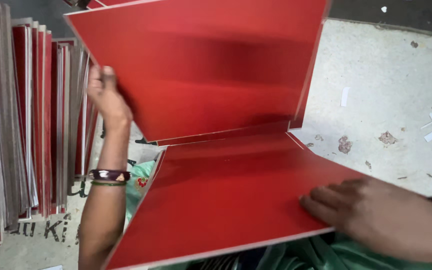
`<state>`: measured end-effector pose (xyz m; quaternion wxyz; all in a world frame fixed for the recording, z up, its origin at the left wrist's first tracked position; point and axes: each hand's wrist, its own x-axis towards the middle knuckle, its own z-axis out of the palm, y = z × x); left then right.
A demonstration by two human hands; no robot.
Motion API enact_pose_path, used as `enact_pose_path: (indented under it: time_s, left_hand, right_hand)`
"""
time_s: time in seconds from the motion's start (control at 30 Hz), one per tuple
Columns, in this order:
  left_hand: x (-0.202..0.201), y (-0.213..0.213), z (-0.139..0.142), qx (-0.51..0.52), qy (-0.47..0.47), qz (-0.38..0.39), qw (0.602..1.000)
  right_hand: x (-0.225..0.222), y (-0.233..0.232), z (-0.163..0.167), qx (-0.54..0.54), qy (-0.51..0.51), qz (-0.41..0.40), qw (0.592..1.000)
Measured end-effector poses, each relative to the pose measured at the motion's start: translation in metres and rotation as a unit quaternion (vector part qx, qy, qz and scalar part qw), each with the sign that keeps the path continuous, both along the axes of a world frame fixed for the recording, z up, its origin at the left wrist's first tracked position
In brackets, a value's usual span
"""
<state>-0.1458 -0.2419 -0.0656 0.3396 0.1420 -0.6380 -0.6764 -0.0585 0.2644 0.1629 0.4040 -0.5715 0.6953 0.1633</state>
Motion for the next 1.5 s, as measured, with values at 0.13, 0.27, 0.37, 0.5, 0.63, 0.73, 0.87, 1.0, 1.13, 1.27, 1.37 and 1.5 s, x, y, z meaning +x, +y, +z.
enact_pose_path:
  time_s: [0.13, 0.27, 0.37, 0.5, 0.63, 0.73, 0.87, 1.0, 1.13, 1.27, 1.37, 1.5]
  left_hand:
    - [-0.012, 0.019, -0.015, -0.003, -0.082, -0.031, 0.996]
    - [-0.01, -0.002, 0.002, 0.152, -0.14, -0.025, 0.978]
    - [0.029, -0.017, 0.022, 0.148, -0.128, -0.003, 0.981]
    - [0.141, -0.022, 0.042, 0.12, -0.009, -0.113, 0.986]
    - [0.239, 0.012, 0.043, 0.089, 0.046, -0.185, 0.978]
    - [0.277, 0.064, 0.033, 0.009, 0.105, -0.172, 0.979]
    - [0.298, 0.11, 0.031, -0.111, 0.002, -0.037, 0.993]
    - [0.252, 0.106, 0.036, -0.123, -0.093, 0.086, 0.984]
    - [0.186, 0.1, 0.057, -0.202, -0.056, 0.125, 0.97]
    - [0.151, 0.142, 0.091, -0.434, 0.019, 0.075, 0.898]
    - [0.123, 0.192, 0.099, -0.528, 0.02, -0.055, 0.847]
    - [0.101, 0.226, 0.085, -0.554, -0.053, -0.113, 0.823]
  right_hand:
    - [-0.05, -0.032, 0.0, -0.087, 0.08, -0.099, 0.988]
    - [-0.121, -0.073, -0.012, -0.228, 0.26, -0.257, 0.902]
    - [-0.127, -0.072, -0.018, -0.365, 0.316, -0.199, 0.853]
    - [-0.091, -0.064, -0.014, -0.318, 0.183, -0.225, 0.902]
    - [-0.039, -0.079, -0.017, -0.198, -0.138, -0.213, 0.947]
    - [-0.009, -0.095, -0.035, -0.117, -0.202, -0.18, 0.956]
    - [-0.003, -0.105, -0.056, -0.14, -0.152, -0.127, 0.97]
    - [-0.028, -0.107, -0.057, -0.026, -0.114, -0.166, 0.979]
    - [-0.078, -0.107, -0.05, -0.165, -0.047, -0.201, 0.964]
    - [-0.123, -0.1, -0.051, -0.185, -0.073, -0.294, 0.935]
    - [-0.148, -0.105, -0.058, -0.175, -0.151, -0.326, 0.917]
    - [-0.165, -0.107, -0.064, -0.11, -0.142, -0.371, 0.911]
